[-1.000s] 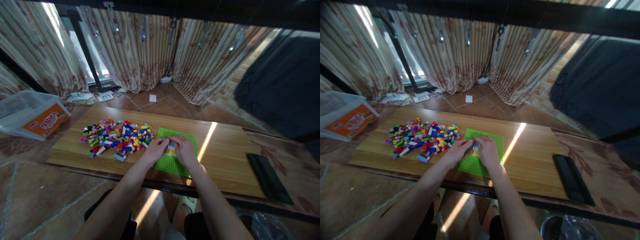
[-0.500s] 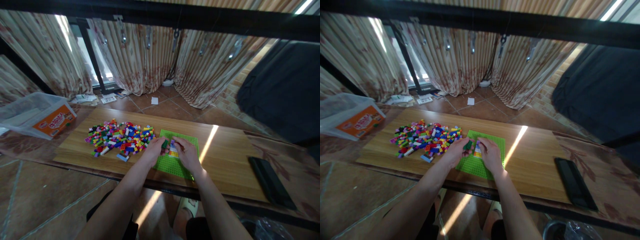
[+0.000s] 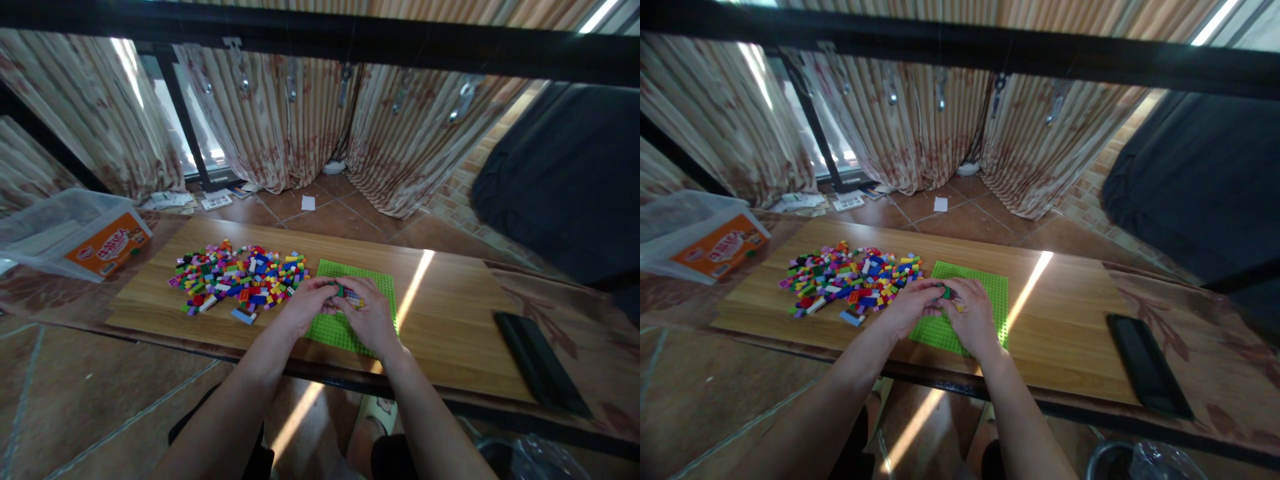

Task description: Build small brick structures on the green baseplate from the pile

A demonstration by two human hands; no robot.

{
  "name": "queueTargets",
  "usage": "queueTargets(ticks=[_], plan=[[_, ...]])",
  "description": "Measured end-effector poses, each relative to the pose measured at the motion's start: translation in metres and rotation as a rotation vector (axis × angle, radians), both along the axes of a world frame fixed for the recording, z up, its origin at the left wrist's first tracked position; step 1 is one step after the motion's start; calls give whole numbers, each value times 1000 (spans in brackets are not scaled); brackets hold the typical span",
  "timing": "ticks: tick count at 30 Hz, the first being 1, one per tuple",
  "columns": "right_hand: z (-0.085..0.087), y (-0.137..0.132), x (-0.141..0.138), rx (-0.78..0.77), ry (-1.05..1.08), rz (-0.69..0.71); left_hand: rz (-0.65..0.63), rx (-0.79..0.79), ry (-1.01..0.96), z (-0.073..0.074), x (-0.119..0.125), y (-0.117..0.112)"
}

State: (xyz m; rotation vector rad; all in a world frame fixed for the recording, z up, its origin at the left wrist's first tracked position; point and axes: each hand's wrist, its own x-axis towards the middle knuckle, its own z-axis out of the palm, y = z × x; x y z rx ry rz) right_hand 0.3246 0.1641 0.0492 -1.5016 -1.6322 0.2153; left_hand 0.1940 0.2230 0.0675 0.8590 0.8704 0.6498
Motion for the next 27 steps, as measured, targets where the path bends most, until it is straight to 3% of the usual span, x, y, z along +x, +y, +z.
queueTargets(ticks=[6, 13, 27], plan=[[-3, -2, 10, -16, 116, -30, -26, 1, 3, 2, 0, 0], [-13, 1, 40, -10, 252, -233, 10, 60, 127, 1, 2, 3], [-27, 15, 47, -140, 91, -192, -38, 156, 136, -7, 4, 2]])
